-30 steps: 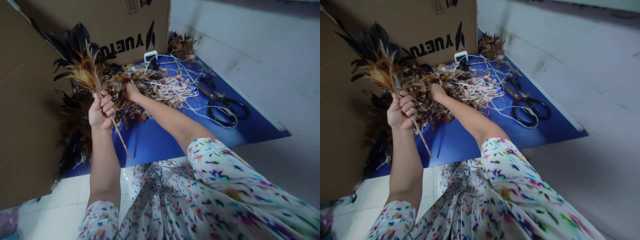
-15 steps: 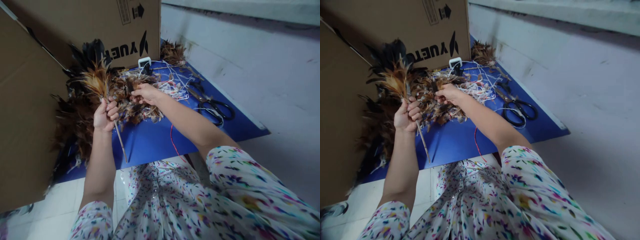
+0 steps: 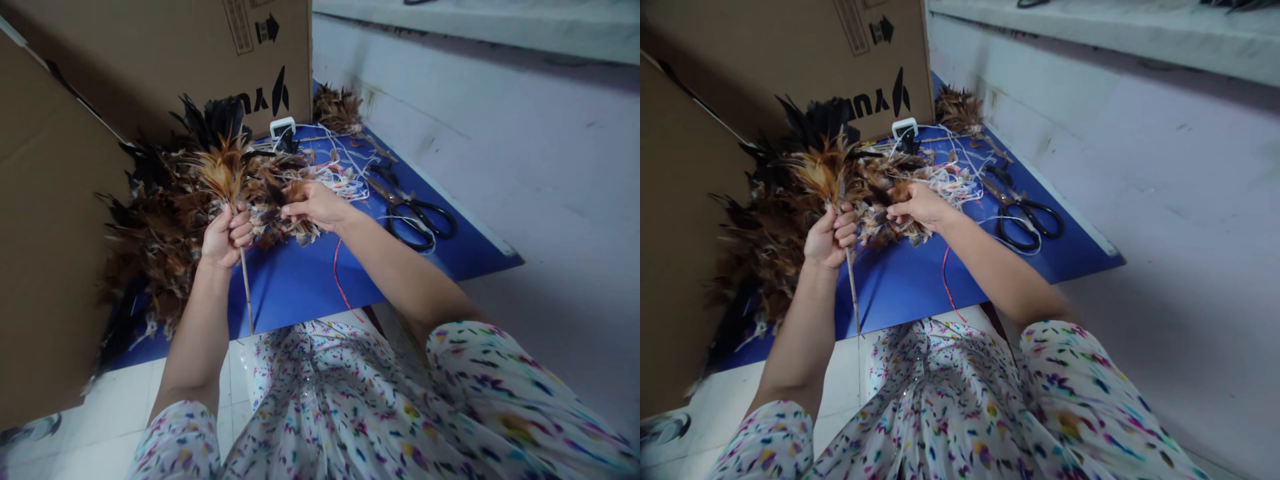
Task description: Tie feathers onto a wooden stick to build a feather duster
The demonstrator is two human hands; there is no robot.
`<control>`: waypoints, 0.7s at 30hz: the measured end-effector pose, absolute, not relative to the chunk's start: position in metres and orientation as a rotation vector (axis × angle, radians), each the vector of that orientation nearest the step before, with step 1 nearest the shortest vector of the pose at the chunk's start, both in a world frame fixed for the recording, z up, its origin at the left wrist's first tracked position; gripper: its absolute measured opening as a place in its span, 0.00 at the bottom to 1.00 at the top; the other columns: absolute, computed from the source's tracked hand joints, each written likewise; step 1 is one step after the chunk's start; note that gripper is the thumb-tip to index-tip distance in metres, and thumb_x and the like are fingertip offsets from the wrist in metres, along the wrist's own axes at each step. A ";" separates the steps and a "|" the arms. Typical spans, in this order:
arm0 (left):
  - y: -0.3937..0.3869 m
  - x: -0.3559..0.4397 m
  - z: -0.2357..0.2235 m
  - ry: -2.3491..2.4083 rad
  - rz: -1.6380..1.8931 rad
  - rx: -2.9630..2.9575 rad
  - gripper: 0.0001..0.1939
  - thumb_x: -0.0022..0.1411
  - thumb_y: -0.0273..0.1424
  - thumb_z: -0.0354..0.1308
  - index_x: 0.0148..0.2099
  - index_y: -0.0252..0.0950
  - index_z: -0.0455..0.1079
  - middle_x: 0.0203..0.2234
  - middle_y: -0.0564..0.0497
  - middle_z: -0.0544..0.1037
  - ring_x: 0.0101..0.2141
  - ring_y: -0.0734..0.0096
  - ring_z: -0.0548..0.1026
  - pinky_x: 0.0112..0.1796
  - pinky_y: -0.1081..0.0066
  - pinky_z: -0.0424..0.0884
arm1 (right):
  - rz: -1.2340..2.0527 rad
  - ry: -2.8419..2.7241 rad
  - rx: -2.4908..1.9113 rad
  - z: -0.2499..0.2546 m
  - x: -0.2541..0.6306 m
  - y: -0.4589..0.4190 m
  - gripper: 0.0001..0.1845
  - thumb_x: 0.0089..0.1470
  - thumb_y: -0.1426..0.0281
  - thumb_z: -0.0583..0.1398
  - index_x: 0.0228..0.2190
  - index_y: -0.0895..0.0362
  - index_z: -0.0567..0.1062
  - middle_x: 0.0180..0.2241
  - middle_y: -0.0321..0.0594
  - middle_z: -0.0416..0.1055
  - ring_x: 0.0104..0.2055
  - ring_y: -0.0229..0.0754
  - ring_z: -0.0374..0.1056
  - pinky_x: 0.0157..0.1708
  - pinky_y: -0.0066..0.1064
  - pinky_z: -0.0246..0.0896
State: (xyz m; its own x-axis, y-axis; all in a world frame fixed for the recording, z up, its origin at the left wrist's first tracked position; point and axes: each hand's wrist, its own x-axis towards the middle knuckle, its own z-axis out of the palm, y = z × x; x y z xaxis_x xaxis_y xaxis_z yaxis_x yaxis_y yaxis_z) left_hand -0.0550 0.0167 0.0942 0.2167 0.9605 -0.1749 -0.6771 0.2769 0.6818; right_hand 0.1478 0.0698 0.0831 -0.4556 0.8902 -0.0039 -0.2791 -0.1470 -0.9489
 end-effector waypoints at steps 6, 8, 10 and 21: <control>0.016 -0.048 0.091 0.669 1.177 0.487 0.15 0.71 0.37 0.44 0.36 0.33 0.63 0.18 0.60 0.55 0.12 0.87 0.50 0.12 0.83 0.45 | 1.812 -1.122 -0.821 0.081 0.152 0.063 0.11 0.50 0.88 0.60 0.26 0.61 0.69 0.23 0.41 0.74 0.29 0.37 0.74 0.26 0.23 0.70; 0.014 -0.046 0.091 0.671 1.171 0.478 0.15 0.72 0.37 0.44 0.36 0.33 0.63 0.18 0.60 0.55 0.12 0.87 0.50 0.12 0.83 0.46 | 1.779 -1.111 -0.852 0.082 0.151 0.062 0.11 0.52 0.86 0.60 0.26 0.61 0.68 0.23 0.40 0.73 0.27 0.37 0.74 0.24 0.23 0.68; 0.013 -0.044 0.091 0.669 1.161 0.470 0.15 0.72 0.37 0.43 0.37 0.34 0.63 0.18 0.60 0.55 0.12 0.87 0.50 0.12 0.83 0.46 | 1.724 -1.132 -0.865 0.082 0.151 0.063 0.11 0.52 0.83 0.61 0.24 0.60 0.68 0.21 0.39 0.72 0.24 0.35 0.71 0.18 0.21 0.61; 0.010 -0.035 0.087 0.670 1.083 0.530 0.13 0.71 0.36 0.45 0.37 0.33 0.64 0.18 0.60 0.55 0.13 0.86 0.51 0.13 0.83 0.47 | 1.518 -1.010 -0.816 0.078 0.137 0.055 0.12 0.48 0.75 0.67 0.21 0.58 0.68 0.22 0.34 0.71 0.23 0.30 0.66 0.17 0.20 0.55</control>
State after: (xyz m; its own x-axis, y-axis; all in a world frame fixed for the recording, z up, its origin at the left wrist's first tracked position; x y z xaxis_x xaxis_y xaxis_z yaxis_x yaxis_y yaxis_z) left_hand -0.0346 0.0095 0.0875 0.3093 0.9220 -0.2328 -0.6197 0.3811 0.6861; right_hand 0.1365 0.0554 0.0779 -0.1781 0.9838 0.0218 -0.3997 -0.0521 -0.9151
